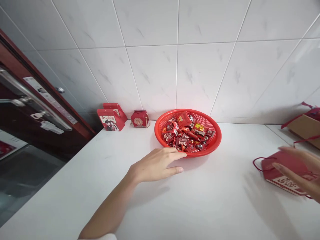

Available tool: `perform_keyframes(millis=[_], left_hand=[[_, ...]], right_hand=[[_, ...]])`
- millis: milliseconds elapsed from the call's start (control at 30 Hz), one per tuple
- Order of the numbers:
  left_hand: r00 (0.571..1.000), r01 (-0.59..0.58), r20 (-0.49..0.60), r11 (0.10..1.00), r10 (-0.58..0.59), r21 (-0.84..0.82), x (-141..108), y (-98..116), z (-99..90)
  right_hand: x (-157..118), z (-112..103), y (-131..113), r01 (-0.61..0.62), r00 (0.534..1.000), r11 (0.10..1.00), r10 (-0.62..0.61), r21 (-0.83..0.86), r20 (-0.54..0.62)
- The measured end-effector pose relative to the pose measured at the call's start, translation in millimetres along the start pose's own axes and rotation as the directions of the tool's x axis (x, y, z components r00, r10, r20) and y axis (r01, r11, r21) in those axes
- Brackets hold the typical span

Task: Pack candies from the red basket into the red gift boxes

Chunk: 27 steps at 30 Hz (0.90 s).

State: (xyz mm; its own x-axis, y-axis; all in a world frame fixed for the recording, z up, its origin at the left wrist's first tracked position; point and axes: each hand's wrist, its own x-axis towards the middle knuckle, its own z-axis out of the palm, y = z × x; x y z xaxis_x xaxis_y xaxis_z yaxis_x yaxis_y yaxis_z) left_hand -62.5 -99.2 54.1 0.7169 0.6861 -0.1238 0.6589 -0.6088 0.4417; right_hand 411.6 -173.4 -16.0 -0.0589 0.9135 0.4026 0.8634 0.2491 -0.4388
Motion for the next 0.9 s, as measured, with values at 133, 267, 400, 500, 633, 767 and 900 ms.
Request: perform_keyframes(millis=[133, 267, 400, 500, 633, 767, 900], left_hand=[[1.0, 0.006, -0.028, 1.0, -0.006, 0.003, 2.3, -2.1, -1.1], [0.997, -0.017, -0.069, 1.0, 0.018, 0.019, 4.4, -5.1, 0.3], [0.996, -0.026, -0.084, 0.999, 0.028, 0.019, 6.1, -7.0, 0.8], [0.994, -0.019, -0.106, 1.0, 0.019, -0.001, 7.6, -8.6, 1.1], [0.979, -0.02, -0.205, 0.998, 0.009, -0.052, 11.1, -17.2, -0.4], [0.917, -0.036, -0.396, 0.984, -0.037, -0.176, 11.6, -37.7, -10.9], [0.869, 0.068, -0.471, 0.98, -0.15, -0.188, 2.0, -69.3, -28.3]], right_hand=[[17.7, 59.4, -92.9, 0.177, 0.966, 0.975, -0.198, 0.137, 0.163], [-5.4, 149.1, -174.5, 0.479, 0.817, 0.828, -0.542, 0.293, 0.197], [-52.0, 215.5, -207.2, 0.737, 0.647, 0.614, -0.761, 0.282, -0.036], [-73.0, 238.2, -208.5, 0.79, 0.595, 0.563, -0.799, 0.243, -0.087], [-79.1, 250.2, -205.0, 0.782, 0.591, 0.56, -0.806, 0.272, -0.039], [-76.6, 251.3, -207.8, 0.786, 0.586, 0.55, -0.808, 0.281, -0.057], [-73.3, 246.6, -212.7, 0.786, 0.593, 0.536, -0.794, 0.308, -0.135]])
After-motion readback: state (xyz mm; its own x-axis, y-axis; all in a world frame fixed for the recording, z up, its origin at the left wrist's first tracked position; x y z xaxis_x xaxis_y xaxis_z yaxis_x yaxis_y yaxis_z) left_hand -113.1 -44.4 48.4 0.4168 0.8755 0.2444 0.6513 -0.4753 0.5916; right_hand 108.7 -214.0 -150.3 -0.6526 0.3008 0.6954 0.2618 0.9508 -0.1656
